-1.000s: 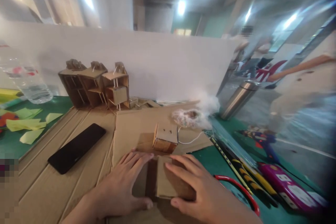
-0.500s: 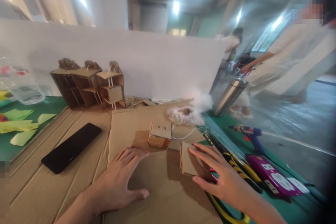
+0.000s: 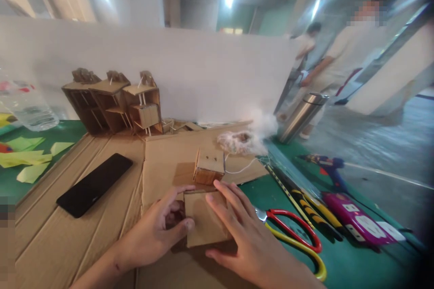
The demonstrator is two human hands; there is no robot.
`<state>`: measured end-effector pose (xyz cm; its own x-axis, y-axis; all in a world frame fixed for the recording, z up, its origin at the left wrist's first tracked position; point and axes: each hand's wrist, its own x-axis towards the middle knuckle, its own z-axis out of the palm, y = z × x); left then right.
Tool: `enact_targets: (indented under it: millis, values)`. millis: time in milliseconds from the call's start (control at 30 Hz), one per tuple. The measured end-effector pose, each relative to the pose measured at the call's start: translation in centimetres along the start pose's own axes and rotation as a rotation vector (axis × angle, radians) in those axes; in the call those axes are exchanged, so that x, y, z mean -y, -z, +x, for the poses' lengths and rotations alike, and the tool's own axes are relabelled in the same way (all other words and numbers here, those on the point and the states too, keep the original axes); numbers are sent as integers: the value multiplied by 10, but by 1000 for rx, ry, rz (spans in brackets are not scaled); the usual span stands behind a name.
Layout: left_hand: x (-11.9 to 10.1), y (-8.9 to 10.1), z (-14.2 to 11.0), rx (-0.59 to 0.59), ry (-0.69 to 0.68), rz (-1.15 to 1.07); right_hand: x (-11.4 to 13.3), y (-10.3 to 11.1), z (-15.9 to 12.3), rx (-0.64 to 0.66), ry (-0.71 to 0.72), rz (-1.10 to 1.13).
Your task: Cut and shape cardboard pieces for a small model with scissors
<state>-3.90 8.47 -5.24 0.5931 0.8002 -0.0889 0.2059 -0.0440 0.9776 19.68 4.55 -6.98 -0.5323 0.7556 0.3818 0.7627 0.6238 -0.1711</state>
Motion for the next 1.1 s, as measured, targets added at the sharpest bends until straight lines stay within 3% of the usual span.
enact_targets:
  millis: [367, 567, 700, 833, 967, 1100]
  values:
    - [2, 1, 2, 12, 20, 24, -3, 11, -4, 59, -100, 149]
    - [2, 1, 4, -85, -56, 133, -28, 23, -40, -1, -281, 135]
    - [-2, 1, 6, -173, -94, 282, -68, 33, -74, -59, -487, 72]
    - [-5, 1, 8, -192, -129, 434, -103, 41, -94, -24, -562, 63]
    - [3, 4, 14, -255, -226, 704, -115, 47, -97, 67, -548, 55]
    - [18, 7, 20, -334, -343, 969, -118, 43, -82, 5, -577, 59]
